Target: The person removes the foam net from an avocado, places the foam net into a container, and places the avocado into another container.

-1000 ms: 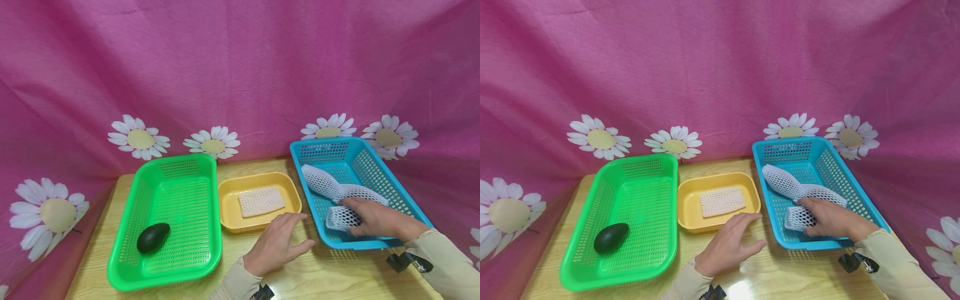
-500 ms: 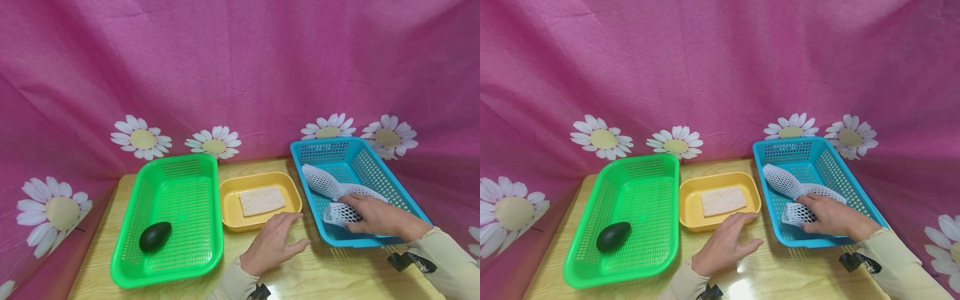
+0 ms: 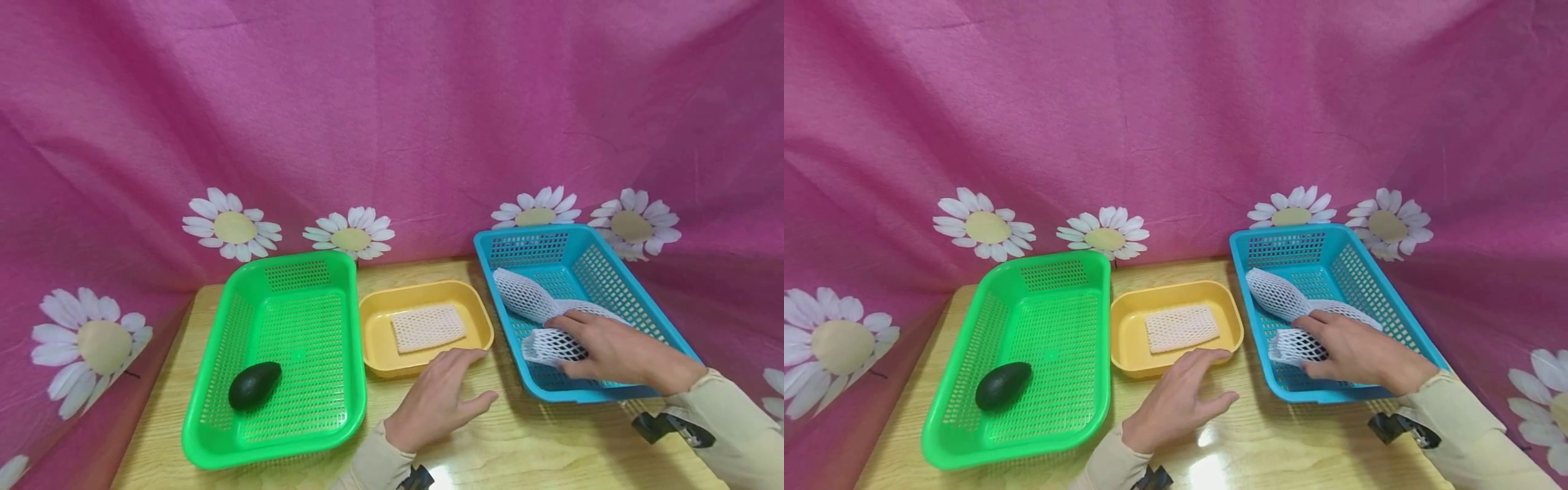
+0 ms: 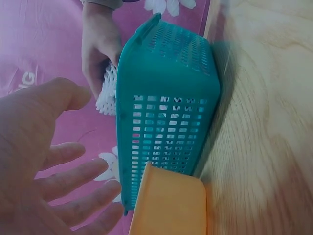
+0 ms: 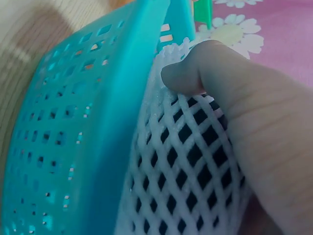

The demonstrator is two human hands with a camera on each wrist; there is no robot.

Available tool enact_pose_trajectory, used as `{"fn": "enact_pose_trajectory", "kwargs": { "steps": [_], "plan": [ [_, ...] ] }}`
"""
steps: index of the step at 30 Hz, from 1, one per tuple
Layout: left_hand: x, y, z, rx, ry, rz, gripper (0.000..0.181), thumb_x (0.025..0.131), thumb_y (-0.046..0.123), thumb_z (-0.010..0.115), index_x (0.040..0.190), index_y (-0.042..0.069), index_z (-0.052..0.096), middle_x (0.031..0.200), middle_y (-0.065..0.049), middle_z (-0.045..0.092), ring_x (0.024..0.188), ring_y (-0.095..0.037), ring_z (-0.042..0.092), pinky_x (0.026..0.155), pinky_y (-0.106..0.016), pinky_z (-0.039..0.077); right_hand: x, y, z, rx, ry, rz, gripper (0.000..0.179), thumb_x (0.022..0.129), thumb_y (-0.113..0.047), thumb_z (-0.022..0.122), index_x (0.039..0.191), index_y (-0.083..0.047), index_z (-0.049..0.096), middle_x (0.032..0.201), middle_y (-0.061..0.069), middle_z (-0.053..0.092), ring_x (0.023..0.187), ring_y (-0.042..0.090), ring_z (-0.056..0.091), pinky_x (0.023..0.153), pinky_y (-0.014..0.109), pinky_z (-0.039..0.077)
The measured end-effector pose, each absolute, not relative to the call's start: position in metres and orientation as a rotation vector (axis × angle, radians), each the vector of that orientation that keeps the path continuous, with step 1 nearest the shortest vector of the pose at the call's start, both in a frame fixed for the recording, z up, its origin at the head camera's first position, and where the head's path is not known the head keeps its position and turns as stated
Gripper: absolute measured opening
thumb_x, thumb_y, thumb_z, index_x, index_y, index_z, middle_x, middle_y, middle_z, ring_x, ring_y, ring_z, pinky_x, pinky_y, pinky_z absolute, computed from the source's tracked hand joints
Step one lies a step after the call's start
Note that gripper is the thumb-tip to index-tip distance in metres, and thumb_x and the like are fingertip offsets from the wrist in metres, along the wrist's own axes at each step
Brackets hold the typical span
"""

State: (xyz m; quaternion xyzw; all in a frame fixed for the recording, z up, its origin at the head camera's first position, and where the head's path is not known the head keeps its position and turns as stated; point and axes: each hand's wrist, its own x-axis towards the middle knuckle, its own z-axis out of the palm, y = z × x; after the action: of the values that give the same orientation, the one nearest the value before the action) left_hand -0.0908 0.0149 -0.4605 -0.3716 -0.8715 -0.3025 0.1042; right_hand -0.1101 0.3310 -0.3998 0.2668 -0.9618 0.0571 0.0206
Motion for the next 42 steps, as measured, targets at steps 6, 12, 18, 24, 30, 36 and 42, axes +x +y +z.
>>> {"fn": "enact_pose_trajectory", "kwargs": {
  "steps": [6,12,18,24,30,36,42],
  "plan": [
    [-0.09,0.009,-0.461,-1.082,-2.578,-0.886,0.055,0.095,0.045,0.071,0.139,0.013,0.058,0.136,0.001,0.067,0.127,-0.014,0.064,0.11,-0.031,0.051,-0.109,0.325,-0.396,0.861,-2.915,0.14,0.055,0.079,-0.035,0.084,0.128,-0.016,0.067,0.114,-0.007,0.067,0.096,0.007,0.058,0.078,0.033,0.056],
    [-0.089,0.003,-0.463,-1.075,-2.578,-0.869,0.055,0.095,0.044,0.072,0.139,0.013,0.059,0.136,0.001,0.067,0.126,-0.014,0.064,0.109,-0.031,0.052,-0.108,0.322,-0.389,0.865,-2.898,0.152,0.055,0.078,-0.035,0.085,0.127,-0.016,0.067,0.115,-0.005,0.068,0.096,0.007,0.059,0.078,0.033,0.057],
    [-0.087,-0.002,-0.462,-1.055,-2.594,-0.849,0.055,0.095,0.045,0.071,0.139,0.015,0.058,0.136,0.002,0.067,0.126,-0.014,0.064,0.109,-0.031,0.052,-0.106,0.318,-0.382,0.876,-2.885,0.153,0.057,0.08,-0.035,0.084,0.13,-0.014,0.066,0.12,-0.002,0.069,0.099,0.01,0.064,0.08,0.038,0.059],
    [-0.086,-0.005,-0.461,-1.055,-2.592,-0.846,0.055,0.095,0.045,0.071,0.139,0.015,0.058,0.136,0.002,0.067,0.125,-0.014,0.064,0.108,-0.031,0.052,-0.106,0.315,-0.375,0.891,-2.873,0.143,0.06,0.08,-0.036,0.085,0.131,-0.013,0.066,0.119,-0.001,0.069,0.095,0.009,0.065,0.077,0.036,0.059],
    [-0.085,-0.009,-0.46,-1.055,-2.577,-0.831,0.053,0.095,0.045,0.071,0.138,0.016,0.058,0.134,0.002,0.067,0.124,-0.014,0.065,0.107,-0.031,0.053,-0.106,0.312,-0.365,0.88,-2.851,0.159,0.061,0.08,-0.038,0.086,0.133,-0.013,0.065,0.115,-0.005,0.068,0.086,0.001,0.058,0.073,0.03,0.056],
    [-0.085,-0.013,-0.46,-1.052,-2.561,-0.813,0.054,0.094,0.044,0.072,0.138,0.015,0.058,0.134,0.002,0.068,0.124,-0.014,0.065,0.107,-0.031,0.053,-0.105,0.306,-0.36,0.889,-2.811,0.163,0.062,0.079,-0.039,0.087,0.133,-0.016,0.065,0.118,-0.006,0.069,0.092,0.005,0.062,0.076,0.033,0.059],
    [-0.084,-0.018,-0.46,-1.047,-2.548,-0.791,0.054,0.094,0.044,0.073,0.137,0.014,0.059,0.133,0.001,0.068,0.122,-0.014,0.066,0.105,-0.03,0.054,-0.104,0.295,-0.361,0.962,-2.723,0.15,0.062,0.076,-0.037,0.088,0.13,-0.017,0.066,0.116,-0.007,0.069,0.093,0.005,0.062,0.078,0.034,0.06]
  ]
}}
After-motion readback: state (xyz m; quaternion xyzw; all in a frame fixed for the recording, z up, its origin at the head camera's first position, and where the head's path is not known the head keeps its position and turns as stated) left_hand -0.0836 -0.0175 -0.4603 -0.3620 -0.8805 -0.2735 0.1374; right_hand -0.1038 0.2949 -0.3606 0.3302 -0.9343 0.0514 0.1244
